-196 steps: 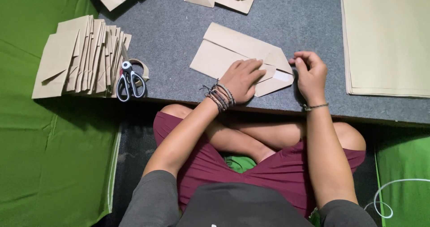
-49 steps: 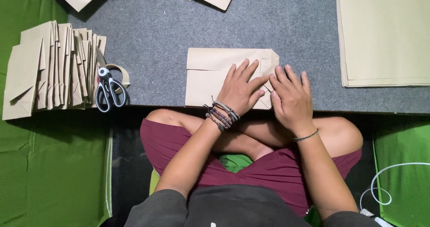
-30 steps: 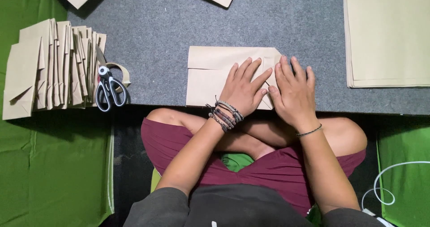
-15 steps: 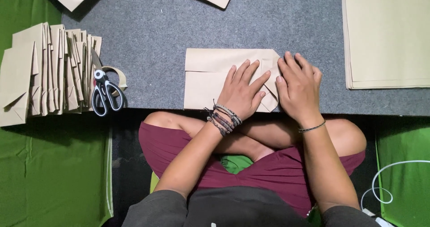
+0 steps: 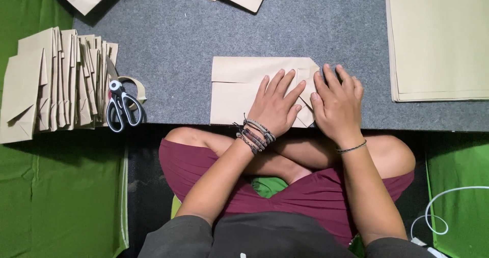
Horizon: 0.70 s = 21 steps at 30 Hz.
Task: Folding and pressing the bottom flaps of paper bags to complete the assembly process.
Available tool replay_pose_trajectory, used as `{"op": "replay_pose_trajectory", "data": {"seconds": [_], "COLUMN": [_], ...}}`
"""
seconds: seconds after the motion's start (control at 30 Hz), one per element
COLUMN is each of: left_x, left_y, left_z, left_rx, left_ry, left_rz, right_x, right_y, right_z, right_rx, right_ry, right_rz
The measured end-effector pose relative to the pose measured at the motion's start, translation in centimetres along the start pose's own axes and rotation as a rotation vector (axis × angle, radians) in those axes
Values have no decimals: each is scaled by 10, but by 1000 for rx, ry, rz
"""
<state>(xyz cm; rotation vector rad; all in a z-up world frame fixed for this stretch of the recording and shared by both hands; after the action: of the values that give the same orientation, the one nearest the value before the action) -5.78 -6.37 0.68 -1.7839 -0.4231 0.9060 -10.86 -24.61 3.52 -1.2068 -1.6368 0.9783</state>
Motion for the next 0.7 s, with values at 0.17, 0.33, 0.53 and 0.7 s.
{"op": "replay_pose_trajectory", "data": {"seconds": [0.17,0.33,0.53,0.7], "left_x": [1,2,2,4], "left_y": [-1,0,3,4], "left_z": [0,1,-1,-4], "left_rx": [-14,-15,-18,-40], "left_ry": [7,9,-8,-29], "left_rz": [-10,-11,-31,-28], "right_x": [0,-1,0,-3], "right_y": [1,4,8,12], "right_z": [0,1,-1,-7], "right_rx": [-10,-19,-2,-7], "right_ry": [8,23,50,38], "right_rz": [6,-22,-19,12]}}
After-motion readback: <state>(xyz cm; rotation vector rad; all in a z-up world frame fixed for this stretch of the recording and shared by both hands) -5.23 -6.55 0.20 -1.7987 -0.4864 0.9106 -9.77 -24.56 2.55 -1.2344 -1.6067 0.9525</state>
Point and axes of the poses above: each hand's wrist, its own z-axis away from the middle knuckle, its own y-axis out of the palm, x = y × z, the point moved 1 cm from there along -z, towards the middle knuckle
